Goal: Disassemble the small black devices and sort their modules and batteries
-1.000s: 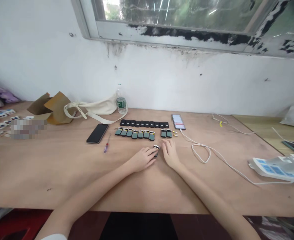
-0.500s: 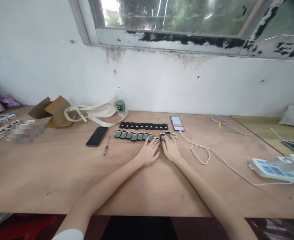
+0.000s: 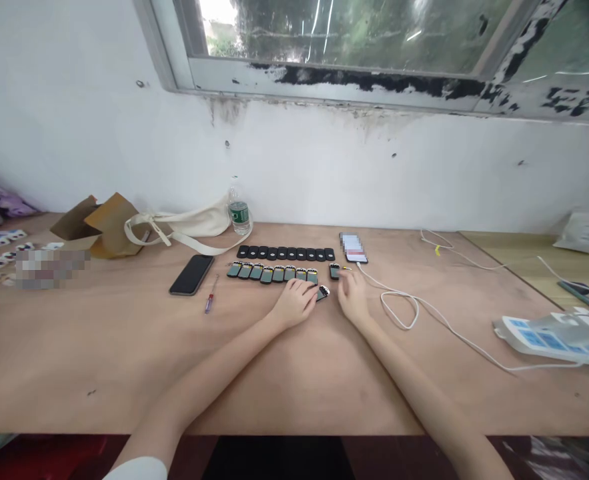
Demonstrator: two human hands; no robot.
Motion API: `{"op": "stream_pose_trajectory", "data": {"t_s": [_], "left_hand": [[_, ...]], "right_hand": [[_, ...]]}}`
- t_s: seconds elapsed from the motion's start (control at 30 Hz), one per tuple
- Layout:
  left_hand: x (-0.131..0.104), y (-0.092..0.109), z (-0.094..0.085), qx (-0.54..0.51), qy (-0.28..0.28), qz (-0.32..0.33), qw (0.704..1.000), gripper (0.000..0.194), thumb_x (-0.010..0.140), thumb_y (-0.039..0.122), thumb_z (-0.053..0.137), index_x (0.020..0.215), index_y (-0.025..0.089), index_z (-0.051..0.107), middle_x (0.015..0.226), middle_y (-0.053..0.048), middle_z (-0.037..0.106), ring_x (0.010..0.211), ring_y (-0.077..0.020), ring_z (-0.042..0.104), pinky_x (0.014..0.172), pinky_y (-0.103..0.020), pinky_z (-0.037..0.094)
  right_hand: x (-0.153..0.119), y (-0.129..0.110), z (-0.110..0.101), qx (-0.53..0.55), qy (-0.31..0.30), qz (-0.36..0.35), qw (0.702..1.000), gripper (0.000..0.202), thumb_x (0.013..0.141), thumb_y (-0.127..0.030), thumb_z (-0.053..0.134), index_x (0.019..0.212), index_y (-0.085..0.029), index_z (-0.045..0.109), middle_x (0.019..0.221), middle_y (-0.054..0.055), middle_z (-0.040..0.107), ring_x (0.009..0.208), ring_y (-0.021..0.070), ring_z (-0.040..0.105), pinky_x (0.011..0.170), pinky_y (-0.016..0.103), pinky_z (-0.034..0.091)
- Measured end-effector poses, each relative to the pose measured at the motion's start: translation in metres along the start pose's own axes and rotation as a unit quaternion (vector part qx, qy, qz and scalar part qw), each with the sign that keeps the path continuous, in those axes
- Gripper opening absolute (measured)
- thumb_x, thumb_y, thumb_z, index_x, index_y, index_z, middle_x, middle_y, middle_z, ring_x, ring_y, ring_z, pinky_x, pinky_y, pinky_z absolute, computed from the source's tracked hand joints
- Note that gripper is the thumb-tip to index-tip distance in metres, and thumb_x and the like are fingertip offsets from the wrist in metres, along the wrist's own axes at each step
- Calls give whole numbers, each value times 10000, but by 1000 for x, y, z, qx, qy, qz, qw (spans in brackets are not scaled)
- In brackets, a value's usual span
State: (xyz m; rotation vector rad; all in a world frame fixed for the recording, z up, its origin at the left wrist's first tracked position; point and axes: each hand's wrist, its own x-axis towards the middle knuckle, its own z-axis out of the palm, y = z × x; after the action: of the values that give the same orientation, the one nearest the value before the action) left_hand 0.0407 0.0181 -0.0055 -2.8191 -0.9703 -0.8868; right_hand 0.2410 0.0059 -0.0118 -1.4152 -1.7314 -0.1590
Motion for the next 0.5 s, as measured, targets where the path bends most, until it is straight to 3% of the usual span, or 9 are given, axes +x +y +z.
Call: {"op": "stream_pose_trajectory", "data": {"t_s": [0.13, 0.23, 0.37, 0.5], "left_hand": [[-4, 0, 4, -33, -2, 9, 999, 273, 922, 232, 411, 1091, 172, 618, 1100, -101, 616, 1005, -214, 552, 871, -387, 447], [-7, 0, 4, -63, -9, 14, 998, 223, 899, 246, 484, 1047, 167, 630, 1109, -105, 610, 1017, -216, 559, 873, -379, 467], [-22, 0, -4, -124, -5, 29, 992, 203, 882, 284, 537, 1003, 157, 640, 1094, -100, 618, 1002, -205, 583, 868, -352, 491], [-46, -2, -18, -173, -4, 7, 985, 200, 886, 250, 525, 1026, 176, 646, 1092, -90, 620, 1001, -185, 592, 862, -319, 508]], "right_hand": [[9, 38, -1, -97, -23, 87, 991, 309, 896, -320, 398, 1001, -177, 651, 1038, 134, 576, 958, 280, 470, 844, 483, 389], [9, 50, -1, -126, -66, 112, 983, 317, 896, -374, 423, 927, -181, 672, 1036, 135, 599, 949, 286, 456, 831, 490, 368], [8, 48, -4, -115, -72, 104, 985, 357, 916, -390, 385, 847, -161, 650, 926, 135, 644, 895, 281, 495, 820, 492, 365], [4, 28, -6, 20, 3, 122, 992, 376, 919, -424, 366, 964, -141, 610, 903, 125, 657, 809, 240, 566, 775, 423, 433]]}}
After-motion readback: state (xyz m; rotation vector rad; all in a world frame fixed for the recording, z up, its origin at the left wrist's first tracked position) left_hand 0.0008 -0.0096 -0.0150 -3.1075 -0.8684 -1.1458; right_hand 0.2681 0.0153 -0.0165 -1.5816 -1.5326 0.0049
